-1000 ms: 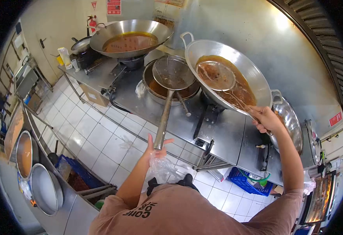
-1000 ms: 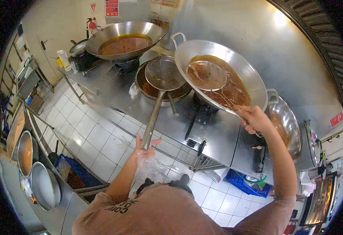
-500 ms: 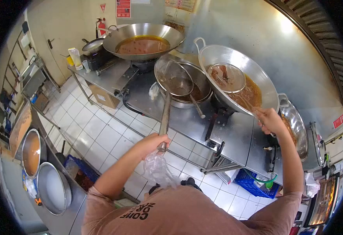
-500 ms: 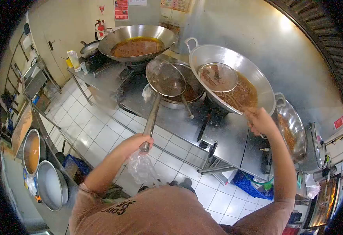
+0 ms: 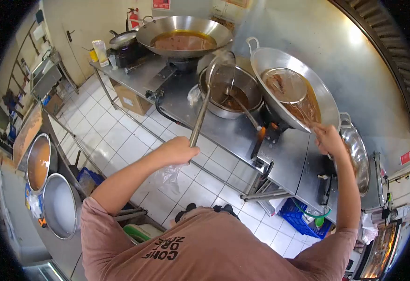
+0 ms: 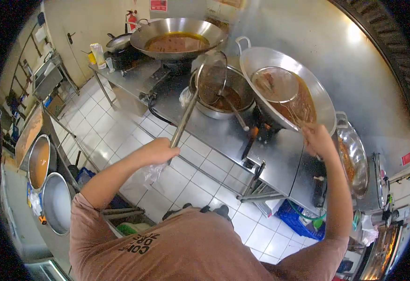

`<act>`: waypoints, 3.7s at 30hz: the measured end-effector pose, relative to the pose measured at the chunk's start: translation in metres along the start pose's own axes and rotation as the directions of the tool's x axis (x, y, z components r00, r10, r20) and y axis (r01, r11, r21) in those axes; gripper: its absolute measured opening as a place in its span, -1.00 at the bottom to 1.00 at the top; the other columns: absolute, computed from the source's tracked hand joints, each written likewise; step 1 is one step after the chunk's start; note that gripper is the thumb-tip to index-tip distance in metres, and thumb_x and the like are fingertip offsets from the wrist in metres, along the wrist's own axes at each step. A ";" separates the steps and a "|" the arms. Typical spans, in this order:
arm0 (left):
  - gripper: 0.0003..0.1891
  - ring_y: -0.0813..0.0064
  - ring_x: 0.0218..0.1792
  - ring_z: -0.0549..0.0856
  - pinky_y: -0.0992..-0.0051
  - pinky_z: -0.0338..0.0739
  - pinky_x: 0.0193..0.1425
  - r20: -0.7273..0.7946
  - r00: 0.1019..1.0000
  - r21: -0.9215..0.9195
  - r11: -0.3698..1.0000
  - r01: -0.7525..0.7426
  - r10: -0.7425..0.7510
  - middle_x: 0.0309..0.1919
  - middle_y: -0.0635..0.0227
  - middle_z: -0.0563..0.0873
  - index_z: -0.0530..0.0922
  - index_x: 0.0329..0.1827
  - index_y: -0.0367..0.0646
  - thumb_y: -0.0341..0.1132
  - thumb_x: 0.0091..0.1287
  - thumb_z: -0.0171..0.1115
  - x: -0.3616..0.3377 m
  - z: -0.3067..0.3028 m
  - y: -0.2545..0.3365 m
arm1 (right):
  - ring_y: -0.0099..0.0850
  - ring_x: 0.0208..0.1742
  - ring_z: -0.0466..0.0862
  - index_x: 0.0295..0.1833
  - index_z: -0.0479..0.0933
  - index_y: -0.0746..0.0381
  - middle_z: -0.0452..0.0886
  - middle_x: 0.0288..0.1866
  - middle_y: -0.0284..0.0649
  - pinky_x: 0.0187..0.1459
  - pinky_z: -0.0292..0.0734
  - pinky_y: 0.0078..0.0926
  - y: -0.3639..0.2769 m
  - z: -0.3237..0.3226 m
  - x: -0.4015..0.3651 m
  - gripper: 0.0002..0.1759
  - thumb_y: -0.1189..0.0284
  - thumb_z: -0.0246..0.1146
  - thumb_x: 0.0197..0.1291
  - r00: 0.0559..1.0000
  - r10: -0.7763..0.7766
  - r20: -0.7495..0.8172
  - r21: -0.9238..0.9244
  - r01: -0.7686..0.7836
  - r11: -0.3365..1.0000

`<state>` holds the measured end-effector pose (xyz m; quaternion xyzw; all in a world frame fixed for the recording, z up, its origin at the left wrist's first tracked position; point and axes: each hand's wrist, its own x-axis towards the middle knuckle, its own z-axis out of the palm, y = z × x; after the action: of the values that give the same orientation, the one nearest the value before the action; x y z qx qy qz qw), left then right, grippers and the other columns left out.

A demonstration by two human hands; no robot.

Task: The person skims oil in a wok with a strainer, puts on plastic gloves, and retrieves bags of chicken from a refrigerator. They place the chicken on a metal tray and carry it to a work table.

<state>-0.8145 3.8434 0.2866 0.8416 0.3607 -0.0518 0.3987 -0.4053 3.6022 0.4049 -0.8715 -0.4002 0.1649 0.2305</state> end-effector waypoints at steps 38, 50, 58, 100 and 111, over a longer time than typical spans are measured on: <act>-0.36 0.65 -0.74 0.30 0.60 0.10 -0.70 0.233 0.968 -0.931 0.308 0.196 0.089 -0.69 0.49 0.40 0.50 -0.32 -0.13 0.35 0.41 -0.10 0.025 0.042 -0.030 | -0.51 -0.63 0.60 0.34 0.47 0.22 0.53 -0.57 -0.32 -0.70 0.48 -0.60 -0.120 0.178 -0.026 -0.44 0.52 0.16 0.17 0.819 -0.487 -0.303 -0.842 0.009 0.539; -0.62 0.63 -0.71 0.27 0.54 0.19 -0.63 0.132 0.987 -0.950 0.274 0.151 -0.087 -0.70 0.58 0.32 0.52 -0.28 -0.09 0.07 0.44 0.10 0.060 0.163 -0.081 | -0.08 -0.36 0.77 0.00 0.56 0.36 0.67 -0.48 -0.07 -0.34 0.73 -0.18 -0.058 0.004 0.027 -0.56 0.24 -0.10 0.50 0.825 -0.278 -0.493 -0.633 -0.121 0.764; -0.57 0.64 -0.63 0.33 0.55 0.24 -0.55 0.345 0.938 -0.755 0.583 0.301 -0.036 -0.64 0.57 0.36 0.52 -0.08 -0.20 0.07 0.45 0.09 0.075 0.300 -0.017 | -0.06 0.00 0.72 0.12 0.60 0.07 0.68 -0.06 -0.06 -0.07 0.70 -0.15 0.107 -0.144 0.112 -0.69 0.39 0.02 0.37 0.941 -0.192 -0.279 -0.837 -0.140 0.528; -0.47 0.61 -0.69 0.25 0.52 0.19 -0.61 0.185 0.967 -0.982 -0.004 0.187 -0.174 -0.70 0.56 0.25 0.57 0.07 -0.13 0.07 0.59 -0.31 0.201 0.380 0.109 | -0.69 -0.72 0.26 0.43 0.38 0.04 0.32 -0.62 -0.45 -0.74 0.12 -0.64 0.124 -0.107 0.090 -0.56 0.29 0.05 0.50 0.856 -0.130 0.500 0.199 0.033 0.980; -0.46 0.58 -0.66 0.29 0.48 0.24 -0.55 0.139 0.968 -0.982 0.098 0.162 -0.211 -0.69 0.52 0.31 0.63 -0.01 -0.11 0.07 0.59 -0.29 0.206 0.386 0.104 | -0.68 -0.73 0.26 0.39 0.44 -0.02 0.32 -0.61 -0.46 -0.74 0.14 -0.67 0.124 -0.128 0.084 -0.59 0.25 0.07 0.49 0.879 -0.101 0.467 0.111 0.055 0.992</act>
<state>-0.5187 3.6431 0.0141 0.3157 0.4147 0.1649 0.8374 -0.2153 3.5621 0.4371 -0.7766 -0.4709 0.3810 0.1734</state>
